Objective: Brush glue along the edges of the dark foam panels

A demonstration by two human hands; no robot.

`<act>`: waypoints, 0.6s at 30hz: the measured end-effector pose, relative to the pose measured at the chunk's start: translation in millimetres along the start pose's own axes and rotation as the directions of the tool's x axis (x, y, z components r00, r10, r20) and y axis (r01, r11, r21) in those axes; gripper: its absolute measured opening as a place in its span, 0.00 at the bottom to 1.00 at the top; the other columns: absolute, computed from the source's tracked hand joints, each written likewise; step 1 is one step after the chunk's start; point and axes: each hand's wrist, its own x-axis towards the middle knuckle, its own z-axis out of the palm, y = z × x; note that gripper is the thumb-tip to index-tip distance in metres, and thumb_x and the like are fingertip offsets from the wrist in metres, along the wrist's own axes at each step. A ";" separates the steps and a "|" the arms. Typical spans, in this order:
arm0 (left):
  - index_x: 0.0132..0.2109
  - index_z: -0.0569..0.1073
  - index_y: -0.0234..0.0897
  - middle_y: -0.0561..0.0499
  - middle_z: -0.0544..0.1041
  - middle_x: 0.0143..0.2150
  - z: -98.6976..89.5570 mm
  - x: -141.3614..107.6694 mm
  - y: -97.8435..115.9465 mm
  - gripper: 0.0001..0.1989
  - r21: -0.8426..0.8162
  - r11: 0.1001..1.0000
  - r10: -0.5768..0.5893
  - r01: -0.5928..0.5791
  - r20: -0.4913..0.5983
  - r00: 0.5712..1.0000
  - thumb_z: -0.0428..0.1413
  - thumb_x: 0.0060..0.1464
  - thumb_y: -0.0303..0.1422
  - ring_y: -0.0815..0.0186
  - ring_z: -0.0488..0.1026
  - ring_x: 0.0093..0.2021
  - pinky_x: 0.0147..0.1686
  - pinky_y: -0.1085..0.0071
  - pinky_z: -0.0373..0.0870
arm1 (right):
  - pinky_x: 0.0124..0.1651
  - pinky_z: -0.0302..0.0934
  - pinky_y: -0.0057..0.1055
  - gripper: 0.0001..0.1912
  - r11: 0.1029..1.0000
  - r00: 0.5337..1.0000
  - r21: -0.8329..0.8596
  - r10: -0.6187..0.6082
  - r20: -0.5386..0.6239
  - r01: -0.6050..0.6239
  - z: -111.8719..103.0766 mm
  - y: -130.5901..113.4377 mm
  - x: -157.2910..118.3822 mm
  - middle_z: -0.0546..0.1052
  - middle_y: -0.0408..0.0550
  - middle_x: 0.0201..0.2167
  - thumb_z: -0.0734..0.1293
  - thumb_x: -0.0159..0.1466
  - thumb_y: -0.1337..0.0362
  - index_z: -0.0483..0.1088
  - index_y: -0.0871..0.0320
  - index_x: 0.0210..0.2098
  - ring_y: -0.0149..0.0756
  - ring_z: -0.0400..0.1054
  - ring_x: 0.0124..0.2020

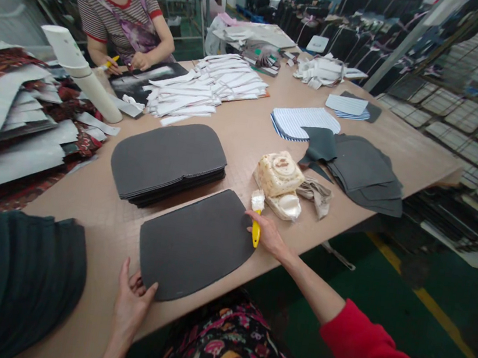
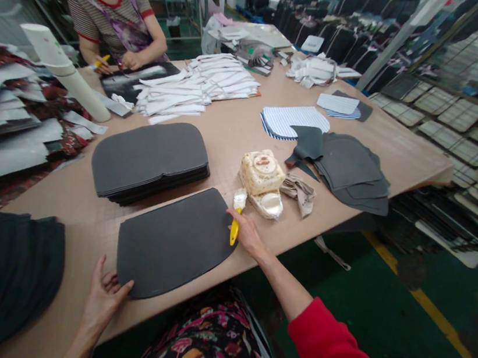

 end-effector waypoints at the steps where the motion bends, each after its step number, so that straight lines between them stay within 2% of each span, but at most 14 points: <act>1: 0.63 0.41 0.44 0.49 0.65 0.41 -0.5 0.2 -1.4 0.52 -0.005 1.000 0.003 -0.003 0.009 1.000 0.62 0.35 0.36 0.66 0.70 0.35 0.44 0.60 0.69 | 0.39 0.66 0.34 0.22 1.000 1.000 -0.008 -0.005 0.008 0.006 -0.2 -0.5 -0.2 0.75 0.47 0.39 0.63 0.56 0.69 0.66 0.53 0.50 0.39 0.70 0.35; 5: 0.63 0.40 0.46 0.49 0.66 0.43 -1.8 -1.9 -7.0 0.51 -0.007 1.000 0.016 -0.016 0.030 0.999 0.62 0.37 0.35 0.68 0.71 0.33 0.40 0.65 0.70 | 0.40 0.66 0.34 0.22 0.999 0.999 -0.041 -0.027 0.037 0.028 0.7 -1.3 -2.9 0.74 0.48 0.39 0.60 0.57 0.69 0.65 0.54 0.52 0.39 0.70 0.36; 10: 0.63 0.37 0.43 0.45 0.66 0.47 -1.1 -7.7 -11.8 0.48 -0.013 0.995 0.099 -0.099 0.070 0.993 0.59 0.42 0.31 0.67 0.71 0.36 0.39 0.67 0.70 | 0.44 0.62 0.43 0.22 0.996 0.998 -0.071 -0.045 0.049 0.048 4.8 4.5 -6.7 0.73 0.54 0.39 0.60 0.58 0.65 0.65 0.59 0.52 0.47 0.68 0.39; 13: 0.64 0.38 0.40 0.44 0.67 0.47 -1.2 -9.6 -12.4 0.47 0.018 0.993 0.115 -0.116 0.047 0.992 0.58 0.42 0.29 0.65 0.70 0.38 0.38 0.69 0.70 | 0.40 0.63 0.41 0.22 0.985 0.995 -0.149 -0.075 0.064 0.083 6.6 9.1 -8.0 0.74 0.55 0.38 0.60 0.59 0.62 0.65 0.61 0.52 0.46 0.69 0.36; 18: 0.63 0.40 0.41 0.44 0.65 0.48 -2.9 -11.3 -12.8 0.47 0.039 0.993 0.113 -0.114 0.020 0.993 0.57 0.40 0.25 0.65 0.69 0.39 0.37 0.70 0.69 | 0.37 0.64 0.38 0.21 0.964 0.989 -0.231 -0.116 0.087 0.133 4.8 9.5 -9.4 0.74 0.55 0.39 0.58 0.61 0.60 0.64 0.61 0.51 0.44 0.70 0.35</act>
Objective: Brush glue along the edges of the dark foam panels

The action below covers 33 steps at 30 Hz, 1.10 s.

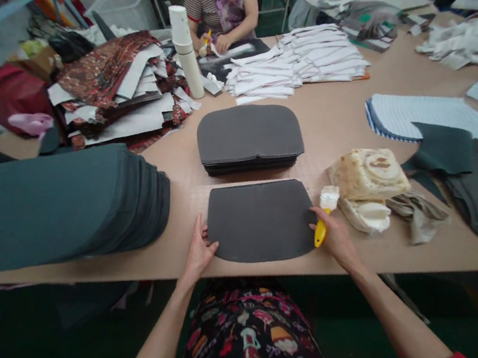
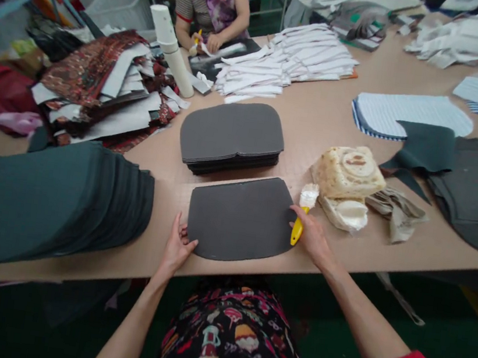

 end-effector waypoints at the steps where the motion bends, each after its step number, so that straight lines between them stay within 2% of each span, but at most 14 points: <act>1: 0.63 0.41 0.41 0.43 0.65 0.49 -0.3 -0.1 -0.5 0.47 0.006 1.000 -0.002 0.002 -0.003 1.000 0.57 0.40 0.23 0.66 0.69 0.39 0.36 0.70 0.69 | 0.37 0.64 0.38 0.21 1.000 1.000 -0.007 -0.006 0.010 0.006 -1.3 -1.0 0.0 0.74 0.56 0.39 0.58 0.61 0.59 0.64 0.60 0.51 0.44 0.70 0.35; 8: 0.63 0.39 0.42 0.44 0.63 0.51 -2.1 -0.9 -4.8 0.47 0.044 0.999 0.024 -0.025 0.026 0.999 0.55 0.40 0.22 0.67 0.66 0.41 0.34 0.73 0.67 | 0.35 0.64 0.37 0.20 0.995 0.999 -0.096 0.009 0.046 -0.004 -6.9 -6.8 0.1 0.74 0.56 0.39 0.59 0.60 0.58 0.65 0.60 0.50 0.45 0.70 0.34; 13: 0.64 0.39 0.41 0.42 0.63 0.53 -3.4 -2.3 -6.6 0.46 0.086 0.995 0.039 -0.041 0.030 0.999 0.55 0.41 0.22 0.66 0.66 0.42 0.35 0.72 0.67 | 0.33 0.63 0.36 0.21 0.994 0.998 -0.113 0.014 0.061 -0.007 -4.7 -2.8 0.1 0.75 0.56 0.38 0.59 0.60 0.57 0.64 0.60 0.50 0.44 0.70 0.31; 17: 0.64 0.39 0.41 0.41 0.63 0.54 -3.5 -2.9 -6.2 0.46 0.111 0.992 0.055 -0.060 0.047 0.997 0.54 0.42 0.22 0.64 0.67 0.44 0.37 0.69 0.69 | 0.34 0.64 0.36 0.21 0.994 0.997 -0.108 0.014 0.070 -0.007 -6.4 -4.9 1.1 0.74 0.56 0.40 0.60 0.60 0.57 0.65 0.60 0.50 0.44 0.70 0.32; 20: 0.64 0.39 0.42 0.41 0.61 0.57 -2.2 -3.0 -4.8 0.45 0.129 0.987 0.085 -0.093 0.065 0.994 0.53 0.41 0.21 0.61 0.66 0.49 0.41 0.65 0.69 | 0.36 0.64 0.36 0.20 0.996 0.998 -0.091 0.011 0.067 -0.005 -8.7 -9.8 2.1 0.74 0.57 0.40 0.59 0.60 0.58 0.65 0.61 0.49 0.44 0.70 0.33; 22: 0.63 0.41 0.43 0.41 0.57 0.60 -1.0 -2.8 -3.4 0.44 0.169 0.976 0.126 -0.134 0.062 0.990 0.53 0.41 0.21 0.57 0.61 0.55 0.47 0.60 0.66 | 0.37 0.64 0.36 0.20 0.997 0.998 -0.074 0.007 0.061 -0.003 -9.3 -12.1 2.7 0.74 0.56 0.40 0.59 0.60 0.59 0.65 0.61 0.49 0.43 0.70 0.34; 24: 0.63 0.43 0.41 0.41 0.54 0.62 0.1 -2.8 -1.3 0.43 0.257 0.945 0.193 -0.200 0.053 0.980 0.52 0.42 0.21 0.55 0.55 0.60 0.53 0.56 0.61 | 0.38 0.64 0.36 0.20 0.998 0.998 -0.070 0.013 0.056 -0.010 -9.0 -12.6 3.2 0.74 0.56 0.40 0.59 0.61 0.59 0.65 0.61 0.49 0.43 0.70 0.35; 27: 0.63 0.44 0.37 0.38 0.48 0.64 0.8 -3.9 4.0 0.40 0.449 0.850 0.280 -0.276 0.061 0.958 0.51 0.44 0.22 0.53 0.48 0.63 0.58 0.53 0.53 | 0.37 0.64 0.36 0.19 0.997 0.998 -0.068 0.035 0.057 -0.031 -8.1 -10.7 3.9 0.74 0.55 0.38 0.59 0.60 0.60 0.65 0.61 0.49 0.43 0.70 0.34; 30: 0.63 0.47 0.36 0.37 0.44 0.65 2.3 -7.0 10.1 0.37 0.624 0.731 0.296 -0.278 0.078 0.952 0.50 0.45 0.22 0.49 0.49 0.62 0.56 0.49 0.53 | 0.36 0.64 0.36 0.19 0.998 0.997 -0.052 0.039 0.066 -0.036 -7.4 -7.8 4.3 0.74 0.55 0.38 0.60 0.60 0.60 0.65 0.61 0.50 0.43 0.70 0.33; 33: 0.61 0.54 0.41 0.41 0.49 0.63 6.9 -9.7 12.1 0.35 0.694 0.643 0.324 -0.323 0.136 0.936 0.46 0.45 0.18 0.50 0.53 0.58 0.54 0.51 0.57 | 0.37 0.64 0.36 0.19 0.999 0.998 -0.041 0.020 0.068 -0.017 -5.8 -5.1 4.2 0.74 0.55 0.39 0.59 0.61 0.61 0.64 0.60 0.50 0.43 0.70 0.33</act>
